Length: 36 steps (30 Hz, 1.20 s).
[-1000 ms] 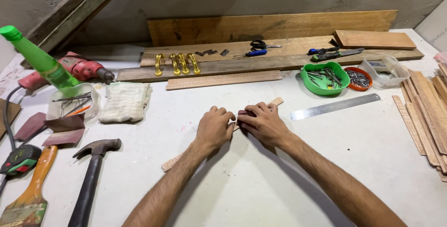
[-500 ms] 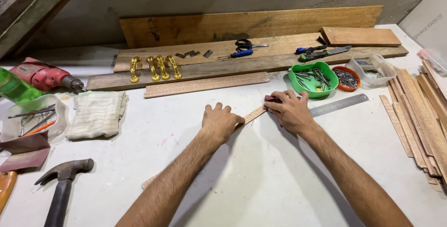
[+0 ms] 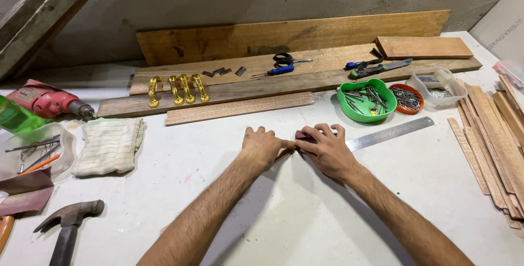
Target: The recorder is sanding a thin strip of wood on a workbench.
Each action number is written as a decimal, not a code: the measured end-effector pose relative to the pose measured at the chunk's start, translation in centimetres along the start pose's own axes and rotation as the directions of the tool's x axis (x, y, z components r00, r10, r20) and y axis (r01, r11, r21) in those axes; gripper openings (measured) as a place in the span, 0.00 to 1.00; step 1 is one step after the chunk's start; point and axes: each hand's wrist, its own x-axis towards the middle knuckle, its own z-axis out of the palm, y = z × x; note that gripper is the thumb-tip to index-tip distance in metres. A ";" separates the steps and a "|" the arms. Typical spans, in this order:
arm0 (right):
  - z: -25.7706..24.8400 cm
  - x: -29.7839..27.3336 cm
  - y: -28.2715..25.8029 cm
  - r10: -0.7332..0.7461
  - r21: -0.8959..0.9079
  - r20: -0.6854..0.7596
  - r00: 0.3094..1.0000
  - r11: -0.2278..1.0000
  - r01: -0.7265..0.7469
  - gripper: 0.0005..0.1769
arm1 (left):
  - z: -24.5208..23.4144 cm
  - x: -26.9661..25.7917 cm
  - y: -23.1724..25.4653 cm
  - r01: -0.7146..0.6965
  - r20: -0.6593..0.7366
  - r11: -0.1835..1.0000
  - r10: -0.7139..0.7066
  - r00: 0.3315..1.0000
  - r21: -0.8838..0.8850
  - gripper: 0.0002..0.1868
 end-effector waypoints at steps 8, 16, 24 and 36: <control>-1.5 1.1 2.2 0.081 -0.048 0.052 0.995 0.996 -0.079 0.14 | 0.8 1.3 0.1 -0.006 -0.004 1.000 0.006 1.000 0.021 0.27; 0.0 0.2 2.7 0.113 -0.006 0.023 0.993 0.994 -0.113 0.14 | 0.9 1.4 0.2 -0.005 -0.025 1.000 0.005 1.000 0.016 0.26; -2.0 0.4 0.2 0.051 0.025 0.066 0.997 0.998 -0.053 0.15 | 0.5 0.1 0.4 0.012 -0.076 1.000 -0.012 0.997 -0.003 0.21; 0.1 0.5 -2.4 -0.067 0.133 0.014 0.998 0.989 0.064 0.13 | 2.3 -3.2 -1.8 0.017 -0.250 0.982 -0.064 0.966 -0.186 0.05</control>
